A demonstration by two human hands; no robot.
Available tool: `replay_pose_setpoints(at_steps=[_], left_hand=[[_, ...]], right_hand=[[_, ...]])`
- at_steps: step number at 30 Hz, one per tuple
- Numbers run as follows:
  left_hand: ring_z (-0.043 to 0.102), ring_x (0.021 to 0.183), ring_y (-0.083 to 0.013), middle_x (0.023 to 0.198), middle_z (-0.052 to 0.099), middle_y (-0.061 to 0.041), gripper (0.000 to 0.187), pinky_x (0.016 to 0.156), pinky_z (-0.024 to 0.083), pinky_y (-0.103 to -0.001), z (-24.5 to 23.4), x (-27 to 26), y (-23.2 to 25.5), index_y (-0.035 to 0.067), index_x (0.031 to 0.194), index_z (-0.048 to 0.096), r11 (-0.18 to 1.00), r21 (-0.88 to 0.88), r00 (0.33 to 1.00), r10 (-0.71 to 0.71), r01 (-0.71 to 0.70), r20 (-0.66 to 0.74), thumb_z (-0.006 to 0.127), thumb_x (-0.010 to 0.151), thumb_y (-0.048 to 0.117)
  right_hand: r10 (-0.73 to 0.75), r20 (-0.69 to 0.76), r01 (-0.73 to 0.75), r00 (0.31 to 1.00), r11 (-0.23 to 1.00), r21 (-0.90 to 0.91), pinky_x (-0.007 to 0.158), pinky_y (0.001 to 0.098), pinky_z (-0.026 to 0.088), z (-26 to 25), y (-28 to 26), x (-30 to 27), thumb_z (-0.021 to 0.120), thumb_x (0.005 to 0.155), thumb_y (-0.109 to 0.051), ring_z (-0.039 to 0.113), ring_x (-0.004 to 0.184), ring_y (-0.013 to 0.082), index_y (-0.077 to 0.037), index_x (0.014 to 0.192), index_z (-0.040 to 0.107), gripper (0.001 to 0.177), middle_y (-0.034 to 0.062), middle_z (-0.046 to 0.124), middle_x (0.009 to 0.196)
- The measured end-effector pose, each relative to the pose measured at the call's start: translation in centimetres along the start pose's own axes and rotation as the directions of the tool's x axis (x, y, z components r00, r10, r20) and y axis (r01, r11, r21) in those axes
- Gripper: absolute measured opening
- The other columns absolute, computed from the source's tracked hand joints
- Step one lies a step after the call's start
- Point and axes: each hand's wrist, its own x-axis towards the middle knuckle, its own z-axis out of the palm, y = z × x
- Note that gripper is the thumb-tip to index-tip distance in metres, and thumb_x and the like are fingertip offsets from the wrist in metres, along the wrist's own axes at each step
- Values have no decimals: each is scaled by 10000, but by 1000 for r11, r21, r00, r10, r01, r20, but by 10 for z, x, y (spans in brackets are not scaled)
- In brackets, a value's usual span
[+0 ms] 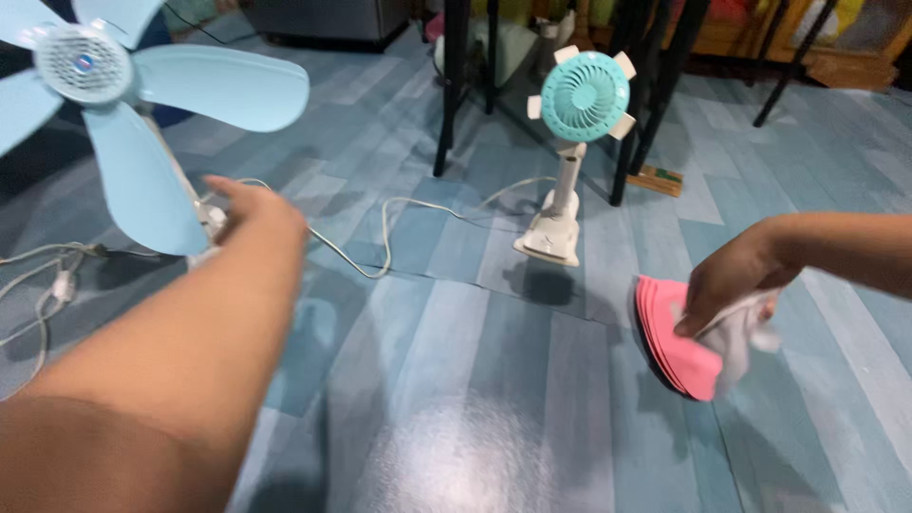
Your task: The person removes the blades from a small pink fan and a larger blue fan, then wipes the fan bodies and blades with a white cloth. The removed blades are placed on the floor beside each fan.
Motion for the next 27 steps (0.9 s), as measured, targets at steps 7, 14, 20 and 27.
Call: replay_pose_setpoints(at_steps=[7, 14, 20, 27], left_hand=[[695, 1099, -305, 1352, 620, -146, 802, 919, 572, -407, 86, 11, 53, 64, 1411, 442, 820, 470, 945, 299, -327, 135, 638, 814, 562], [587, 1257, -294, 1369, 532, -121, 735, 1018, 509, -417, 90, 28, 94, 100, 1314, 457, 38, 812, 544, 760, -582, 354, 777, 811, 531], [537, 1336, -314, 1487, 470, -176, 981, 1068, 466, -445, 126, 41, 159, 59, 1461, 405, 83, 715, 719, 128, -694, 683, 638, 824, 767], [470, 1415, -302, 1548, 465, -105, 948, 1127, 395, -514, 139, 36, 180, 227, 1504, 425, 3, 684, 655, -286, -729, 699, 408, 784, 843]], right_hand=[[54, -183, -62, 982, 997, -42, 958, 423, 605, 12, -54, -1, 639, 937, -478, 718, 1098, 194, -155, 1316, 682, 499, 34, 739, 1260], [28, -297, -15, 954, 999, 45, 806, 399, 619, 5, -59, 8, 552, 902, -594, 756, 981, 195, -149, 1153, 737, 544, 59, 803, 1073], [-326, -303, 344, 896, 939, 9, 535, 358, 446, 9, -130, 11, 409, 966, -794, 480, 644, 205, -4, 950, 640, 824, 106, 533, 801], [-613, -401, 656, 681, 754, -38, 519, 313, 524, 9, -245, -38, 603, 883, -609, 666, 621, 149, -57, 884, 706, 561, 83, 679, 733]])
